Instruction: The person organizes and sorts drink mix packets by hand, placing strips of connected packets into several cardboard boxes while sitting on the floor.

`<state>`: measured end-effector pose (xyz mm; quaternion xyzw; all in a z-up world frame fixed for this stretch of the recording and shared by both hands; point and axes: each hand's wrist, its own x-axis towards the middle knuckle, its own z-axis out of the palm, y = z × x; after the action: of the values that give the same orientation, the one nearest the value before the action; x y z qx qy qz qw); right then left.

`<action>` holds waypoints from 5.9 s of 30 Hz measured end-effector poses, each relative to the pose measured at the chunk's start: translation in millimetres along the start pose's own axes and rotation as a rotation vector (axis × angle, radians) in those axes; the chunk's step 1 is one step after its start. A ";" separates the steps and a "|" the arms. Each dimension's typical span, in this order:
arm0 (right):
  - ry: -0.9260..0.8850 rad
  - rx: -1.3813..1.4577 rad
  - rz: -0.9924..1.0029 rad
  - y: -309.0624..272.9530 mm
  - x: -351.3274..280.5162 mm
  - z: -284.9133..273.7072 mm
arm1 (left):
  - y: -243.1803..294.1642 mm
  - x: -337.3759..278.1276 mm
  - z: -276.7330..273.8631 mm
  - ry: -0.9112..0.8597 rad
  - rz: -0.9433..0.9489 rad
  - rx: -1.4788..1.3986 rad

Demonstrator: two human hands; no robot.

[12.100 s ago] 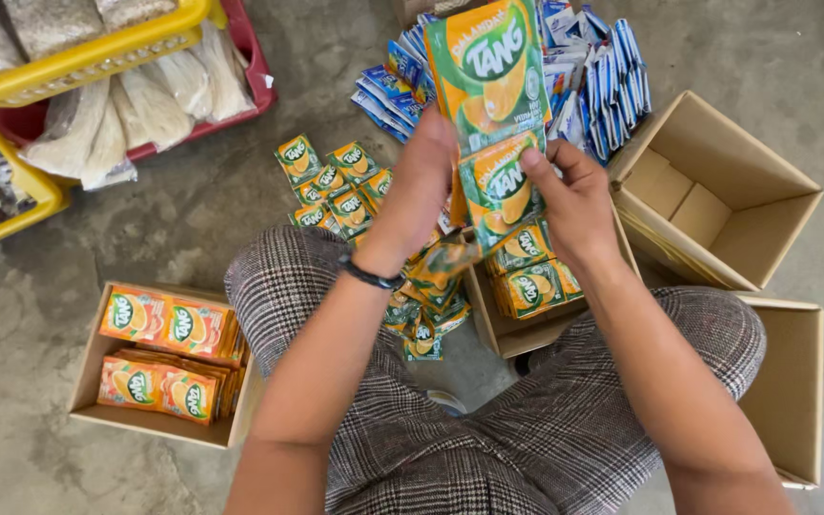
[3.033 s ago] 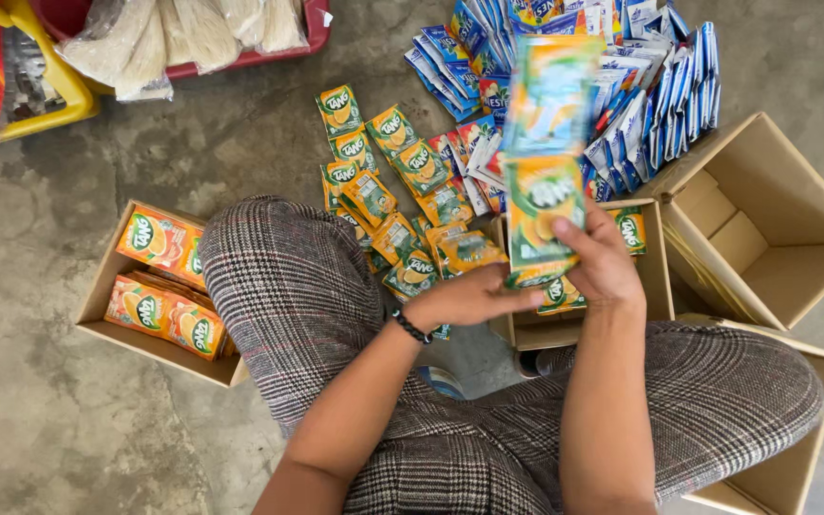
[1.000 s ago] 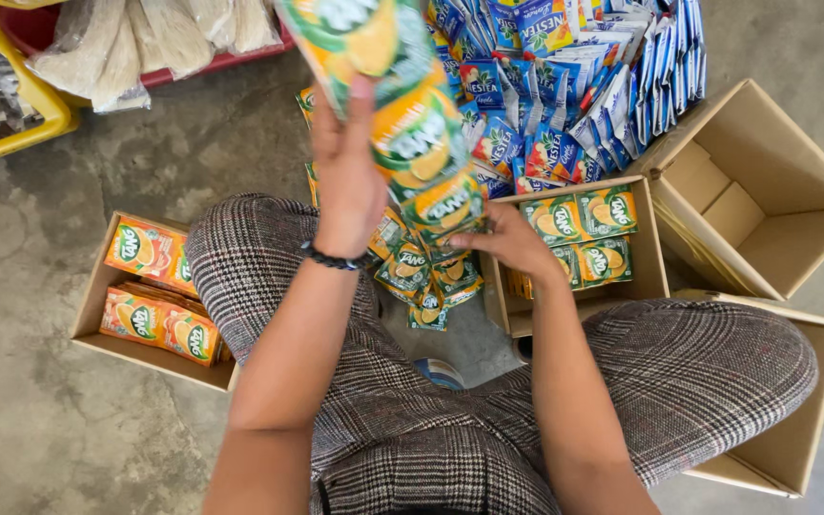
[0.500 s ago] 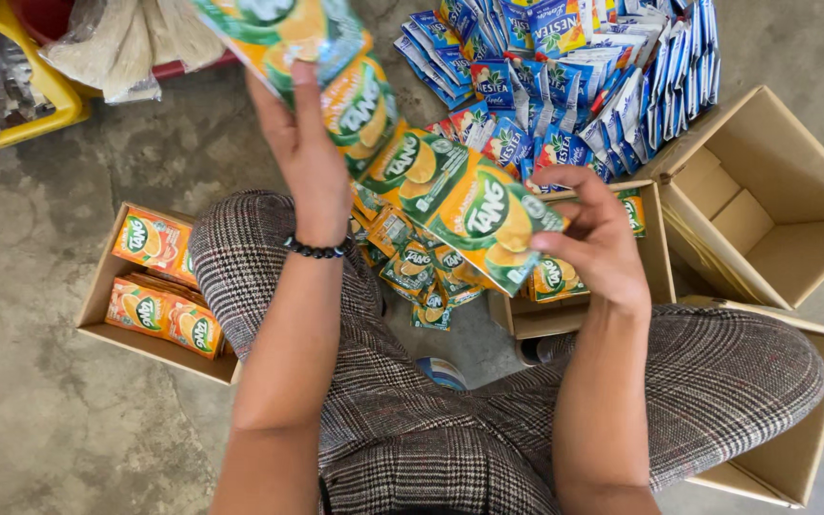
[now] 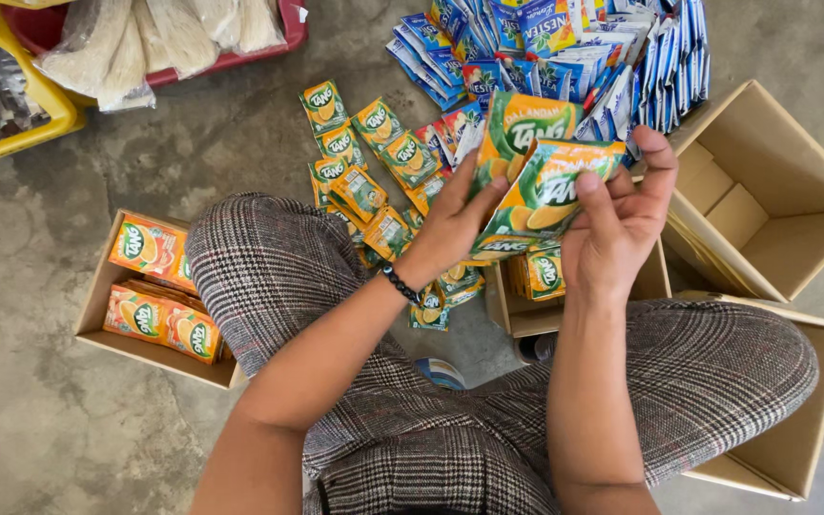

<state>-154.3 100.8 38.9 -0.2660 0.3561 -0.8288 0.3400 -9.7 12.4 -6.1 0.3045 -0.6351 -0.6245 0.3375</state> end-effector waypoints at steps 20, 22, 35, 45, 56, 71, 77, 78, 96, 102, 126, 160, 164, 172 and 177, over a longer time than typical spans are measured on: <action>-0.100 0.043 0.128 -7.4 6.1 5.4 | 16.7 2.7 -6.5 -0.131 0.104 0.017; -0.176 0.018 0.141 -10.7 5.6 3.3 | 12.7 3.9 -9.9 -0.134 0.138 -0.057; -0.367 -0.536 0.454 37.9 8.6 -26.2 | 2.1 35.0 -60.8 0.310 -0.067 -0.774; -0.485 -0.593 0.595 60.6 5.9 -29.1 | 2.3 35.1 -65.9 0.420 -0.022 -0.703; -0.439 -0.608 0.498 61.7 5.5 -29.6 | 12.5 29.9 -64.4 0.433 0.203 -0.412; -1.319 -1.289 0.738 268.1 -155.1 -108.7 | 16.7 31.3 -91.6 0.731 0.472 -0.231; -1.185 -1.140 0.721 291.1 -170.1 -139.1 | 16.4 32.4 -90.1 0.710 0.477 -0.334; -1.185 -1.140 0.718 294.3 -172.8 -141.6 | 16.9 32.6 -90.3 0.706 0.482 -0.339; -0.116 -0.041 0.869 116.3 -17.6 -13.3 | 13.3 32.7 -87.4 0.607 0.316 -0.513; -0.218 0.314 0.845 105.3 -23.7 -8.0 | 12.2 26.4 -67.8 0.350 0.000 -0.778; -1.289 -1.813 0.494 -52.7 23.3 -197.7 | -59.4 -62.4 85.4 -0.665 -0.176 0.677; -1.423 -1.954 1.111 40.6 -29.2 -352.1 | -167.8 -95.9 171.5 -0.721 -0.520 0.858; -1.403 -1.969 1.100 35.9 -9.4 -323.4 | -143.5 -86.6 167.9 -0.773 -0.433 0.858; -1.383 -1.716 0.659 41.1 10.3 -125.5 | -141.3 -14.3 19.0 -0.378 -0.290 1.039; -1.445 -1.419 0.605 179.3 -57.0 -119.7 | -254.1 -30.7 -85.5 0.214 -0.596 0.966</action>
<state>-133.3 100.4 -183.1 -0.7341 0.5234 0.0439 0.4303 68.6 -21.8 -262.1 0.6512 -0.6975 -0.2974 0.0320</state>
